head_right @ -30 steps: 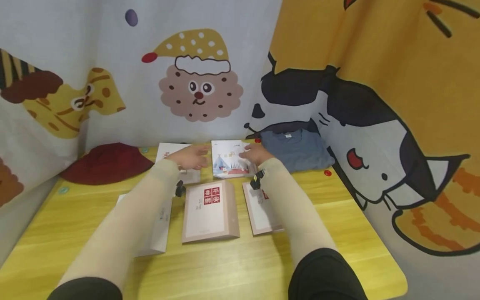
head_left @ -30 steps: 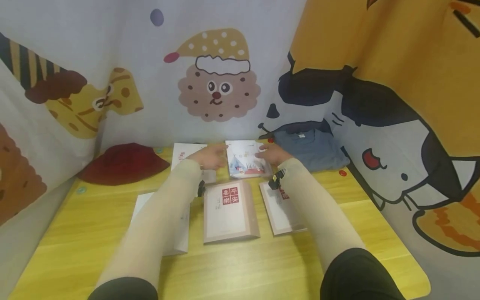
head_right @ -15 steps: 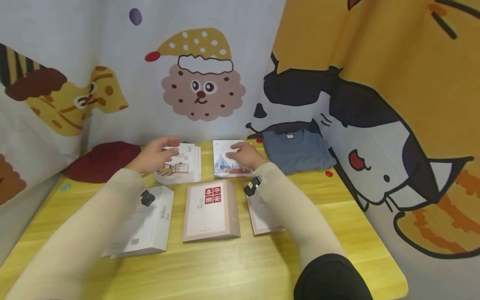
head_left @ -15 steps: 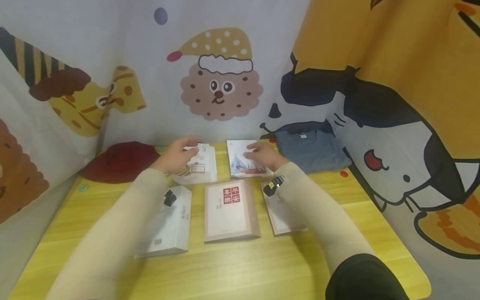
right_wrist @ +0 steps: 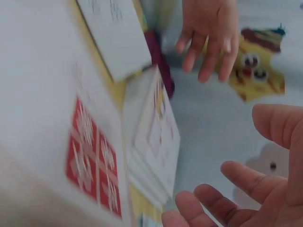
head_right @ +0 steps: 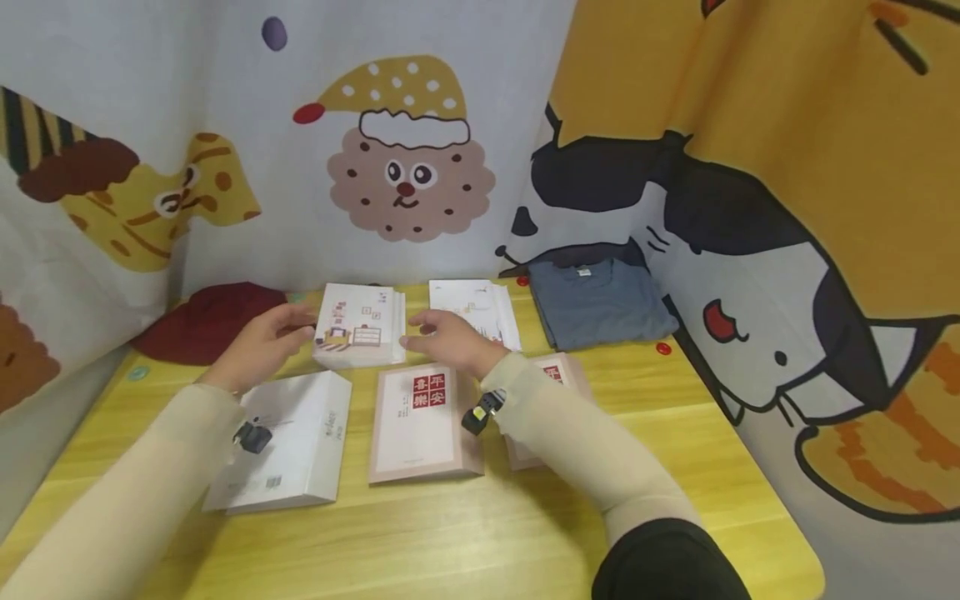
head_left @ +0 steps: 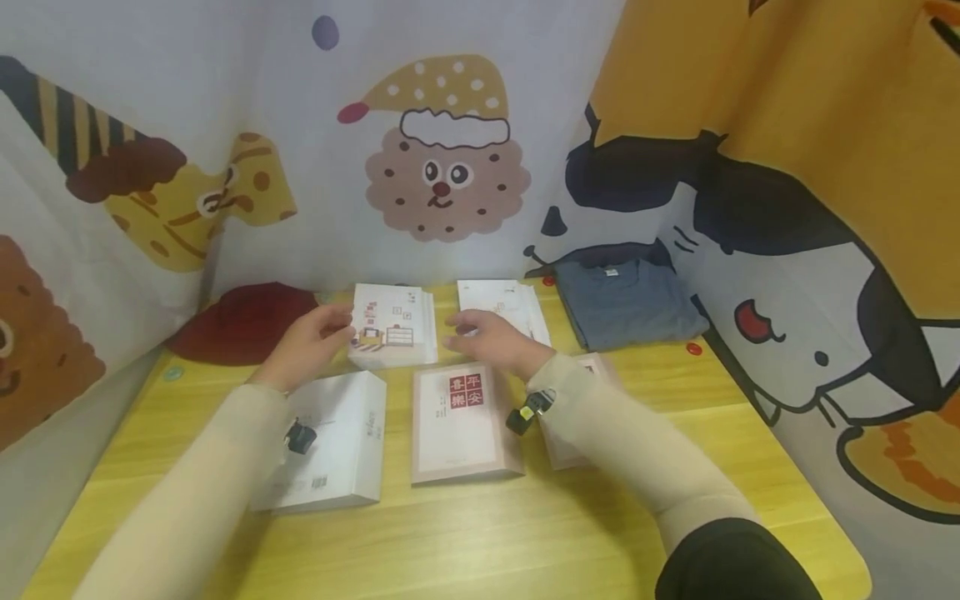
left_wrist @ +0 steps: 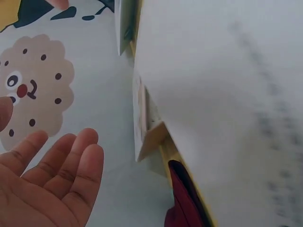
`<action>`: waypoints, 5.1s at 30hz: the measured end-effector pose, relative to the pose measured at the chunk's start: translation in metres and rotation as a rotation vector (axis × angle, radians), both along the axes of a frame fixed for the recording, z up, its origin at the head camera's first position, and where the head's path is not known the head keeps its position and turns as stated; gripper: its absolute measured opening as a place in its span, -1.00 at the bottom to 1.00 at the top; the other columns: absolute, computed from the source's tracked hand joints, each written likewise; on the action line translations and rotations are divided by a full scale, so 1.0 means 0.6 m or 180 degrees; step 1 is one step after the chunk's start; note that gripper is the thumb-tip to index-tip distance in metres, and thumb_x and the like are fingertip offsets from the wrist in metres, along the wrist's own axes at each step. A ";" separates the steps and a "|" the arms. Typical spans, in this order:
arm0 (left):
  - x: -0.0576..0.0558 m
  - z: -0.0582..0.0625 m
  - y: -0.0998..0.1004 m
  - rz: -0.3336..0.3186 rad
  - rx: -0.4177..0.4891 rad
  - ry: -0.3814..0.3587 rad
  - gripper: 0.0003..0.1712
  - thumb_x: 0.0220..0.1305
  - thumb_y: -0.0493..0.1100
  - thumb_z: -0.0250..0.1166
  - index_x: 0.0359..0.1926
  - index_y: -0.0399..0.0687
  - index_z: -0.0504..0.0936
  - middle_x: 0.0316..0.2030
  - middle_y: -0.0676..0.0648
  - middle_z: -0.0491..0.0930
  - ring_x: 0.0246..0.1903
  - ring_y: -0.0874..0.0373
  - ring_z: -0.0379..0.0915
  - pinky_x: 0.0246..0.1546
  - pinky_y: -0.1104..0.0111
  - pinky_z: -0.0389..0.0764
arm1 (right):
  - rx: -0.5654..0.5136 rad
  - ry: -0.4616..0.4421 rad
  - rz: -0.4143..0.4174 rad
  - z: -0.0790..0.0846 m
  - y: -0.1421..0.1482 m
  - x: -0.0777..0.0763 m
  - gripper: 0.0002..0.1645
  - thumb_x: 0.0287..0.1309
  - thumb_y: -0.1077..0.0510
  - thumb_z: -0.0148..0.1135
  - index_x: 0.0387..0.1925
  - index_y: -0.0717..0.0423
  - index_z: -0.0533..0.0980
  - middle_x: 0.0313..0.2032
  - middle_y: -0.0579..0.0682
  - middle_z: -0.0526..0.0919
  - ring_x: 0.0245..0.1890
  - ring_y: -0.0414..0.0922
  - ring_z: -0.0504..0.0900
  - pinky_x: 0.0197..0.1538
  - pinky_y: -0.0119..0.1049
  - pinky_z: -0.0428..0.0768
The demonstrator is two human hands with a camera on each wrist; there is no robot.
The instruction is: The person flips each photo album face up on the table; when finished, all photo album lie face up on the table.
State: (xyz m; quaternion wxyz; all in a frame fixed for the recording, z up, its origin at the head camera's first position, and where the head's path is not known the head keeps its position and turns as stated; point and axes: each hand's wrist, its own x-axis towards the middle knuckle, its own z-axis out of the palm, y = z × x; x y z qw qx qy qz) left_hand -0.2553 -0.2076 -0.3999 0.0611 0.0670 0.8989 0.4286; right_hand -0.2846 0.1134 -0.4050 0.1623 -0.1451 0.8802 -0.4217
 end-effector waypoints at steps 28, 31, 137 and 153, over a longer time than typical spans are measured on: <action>0.128 -0.046 -0.054 0.0030 -0.0109 -0.0303 -0.18 0.57 0.07 0.21 0.65 -0.12 0.15 0.54 -0.40 0.24 0.46 -0.46 0.21 0.35 -0.41 0.35 | -0.0678 -0.0781 0.0523 -0.043 -0.126 0.173 -0.07 0.36 -0.24 0.35 0.62 -0.19 0.22 0.49 0.13 0.41 0.38 -0.01 0.51 0.40 -0.09 0.54; 0.136 -0.048 -0.061 0.0015 -0.0163 -0.0290 -0.17 0.56 0.10 0.23 0.65 -0.10 0.16 0.55 -0.39 0.23 0.47 -0.46 0.20 0.35 -0.42 0.33 | -0.0787 -0.0858 0.0428 -0.050 -0.133 0.180 -0.07 0.36 -0.22 0.37 0.62 -0.19 0.21 0.50 0.15 0.39 0.37 0.02 0.53 0.40 -0.08 0.54; 0.168 -0.063 -0.081 -0.0545 0.1743 -0.0295 -0.04 0.45 -0.35 0.26 0.67 0.19 -0.02 0.47 -0.39 0.11 0.04 0.06 0.67 -0.22 0.03 0.83 | -0.1723 -0.1048 0.1028 -0.087 -0.150 0.185 -0.21 0.43 0.13 0.28 0.58 -0.36 0.30 0.66 -0.23 0.07 0.57 0.01 0.27 0.52 -0.16 0.39; 0.164 -0.062 -0.123 -0.0621 0.0976 -0.0618 0.02 0.44 -0.20 0.34 0.71 0.02 -0.06 0.61 -0.47 -0.06 -0.03 0.09 0.70 -0.19 0.18 0.81 | -0.1422 -0.0962 0.0617 -0.091 -0.154 0.187 -0.23 0.42 -0.09 0.29 0.58 -0.23 0.31 0.64 -0.14 0.16 0.62 0.00 0.15 0.65 0.05 0.09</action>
